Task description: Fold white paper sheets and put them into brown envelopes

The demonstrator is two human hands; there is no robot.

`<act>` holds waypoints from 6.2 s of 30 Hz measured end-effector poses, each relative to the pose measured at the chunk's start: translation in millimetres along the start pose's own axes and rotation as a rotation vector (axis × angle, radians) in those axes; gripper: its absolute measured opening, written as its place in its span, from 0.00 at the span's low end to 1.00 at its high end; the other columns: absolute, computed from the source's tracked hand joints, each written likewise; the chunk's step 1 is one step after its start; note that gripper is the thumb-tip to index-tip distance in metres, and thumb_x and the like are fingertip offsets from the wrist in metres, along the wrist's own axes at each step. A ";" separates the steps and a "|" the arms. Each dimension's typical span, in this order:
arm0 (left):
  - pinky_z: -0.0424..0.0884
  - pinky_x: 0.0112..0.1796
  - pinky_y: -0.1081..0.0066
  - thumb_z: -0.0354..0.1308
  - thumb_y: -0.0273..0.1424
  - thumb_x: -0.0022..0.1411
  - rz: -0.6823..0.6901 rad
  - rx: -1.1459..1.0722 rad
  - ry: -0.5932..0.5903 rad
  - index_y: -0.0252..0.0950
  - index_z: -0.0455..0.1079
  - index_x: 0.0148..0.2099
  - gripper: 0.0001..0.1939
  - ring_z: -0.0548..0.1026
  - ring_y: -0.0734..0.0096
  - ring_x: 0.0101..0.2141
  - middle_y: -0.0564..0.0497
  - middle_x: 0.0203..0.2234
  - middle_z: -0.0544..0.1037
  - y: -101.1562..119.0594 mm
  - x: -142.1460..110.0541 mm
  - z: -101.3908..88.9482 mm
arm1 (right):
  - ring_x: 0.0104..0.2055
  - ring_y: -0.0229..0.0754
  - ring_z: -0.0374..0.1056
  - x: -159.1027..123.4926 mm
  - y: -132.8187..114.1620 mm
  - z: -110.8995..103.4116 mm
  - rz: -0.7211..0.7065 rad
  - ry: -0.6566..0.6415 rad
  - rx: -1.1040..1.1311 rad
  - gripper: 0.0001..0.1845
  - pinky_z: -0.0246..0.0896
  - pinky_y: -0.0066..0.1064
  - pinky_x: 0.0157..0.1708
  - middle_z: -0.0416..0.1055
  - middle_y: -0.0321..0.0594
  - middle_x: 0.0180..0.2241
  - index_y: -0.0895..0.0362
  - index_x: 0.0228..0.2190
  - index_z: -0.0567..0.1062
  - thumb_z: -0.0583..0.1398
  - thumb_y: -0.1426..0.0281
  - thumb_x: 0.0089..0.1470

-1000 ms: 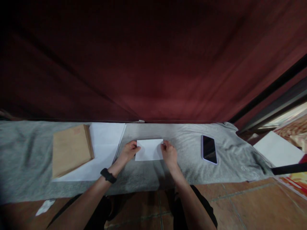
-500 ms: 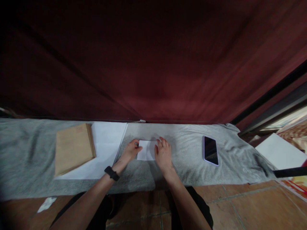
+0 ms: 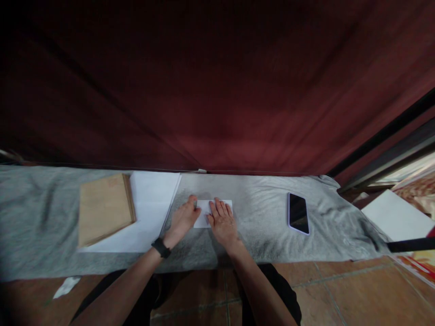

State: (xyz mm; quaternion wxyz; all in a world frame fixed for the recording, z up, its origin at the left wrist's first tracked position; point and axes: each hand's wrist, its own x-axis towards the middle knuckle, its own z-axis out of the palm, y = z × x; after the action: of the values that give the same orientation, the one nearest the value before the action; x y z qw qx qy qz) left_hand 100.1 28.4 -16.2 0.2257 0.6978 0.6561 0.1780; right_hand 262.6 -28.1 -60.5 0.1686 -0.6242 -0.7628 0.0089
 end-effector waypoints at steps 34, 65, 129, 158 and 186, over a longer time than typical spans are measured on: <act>0.43 0.68 0.51 0.43 0.50 0.71 0.422 0.273 0.061 0.29 0.53 0.72 0.38 0.51 0.51 0.70 0.36 0.69 0.57 -18.9 -21.5 36.9 | 0.69 0.54 0.54 -15.8 52.8 -2.6 0.122 0.052 -0.045 0.29 0.47 0.49 0.66 0.57 0.50 0.68 0.61 0.66 0.60 0.47 0.61 0.70; 0.70 0.46 0.61 0.53 0.24 0.68 0.600 0.125 0.326 0.38 0.71 0.41 0.06 0.73 0.61 0.42 0.49 0.39 0.77 0.6 -6.5 -25.4 | 0.43 0.44 0.71 21.3 55.3 -68.6 0.019 0.438 0.528 0.07 0.67 0.36 0.45 0.74 0.39 0.37 0.52 0.37 0.75 0.57 0.66 0.64; 0.47 0.67 0.52 0.44 0.42 0.73 0.585 0.369 0.086 0.32 0.57 0.69 0.29 0.55 0.55 0.68 0.38 0.69 0.59 -26.5 -43.5 30.3 | 0.68 0.58 0.54 -18.1 18.4 9.6 0.182 0.144 -0.178 0.30 0.49 0.57 0.63 0.59 0.56 0.66 0.59 0.66 0.62 0.46 0.60 0.68; 0.46 0.66 0.51 0.43 0.42 0.74 0.589 0.440 0.032 0.33 0.56 0.70 0.29 0.55 0.54 0.68 0.39 0.69 0.57 -23.4 -40.5 27.6 | 0.68 0.58 0.54 -20.7 61.4 -14.1 0.215 0.158 -0.132 0.29 0.50 0.54 0.63 0.59 0.58 0.66 0.64 0.62 0.65 0.47 0.62 0.67; 0.47 0.67 0.55 0.39 0.43 0.74 0.591 0.452 -0.021 0.28 0.53 0.71 0.32 0.52 0.58 0.70 0.38 0.69 0.57 -28.9 -30.6 24.8 | 0.68 0.53 0.55 -7.6 48.8 -1.1 0.127 -0.019 -0.251 0.31 0.47 0.48 0.66 0.55 0.50 0.69 0.60 0.67 0.58 0.45 0.59 0.70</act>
State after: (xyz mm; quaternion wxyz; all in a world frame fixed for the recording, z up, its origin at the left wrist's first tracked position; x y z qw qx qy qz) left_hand 87.1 -3.0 -51.2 0.0115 0.8911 0.4468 0.0790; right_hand 310.5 -24.7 -72.3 0.0812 -0.6873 -0.7184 -0.0702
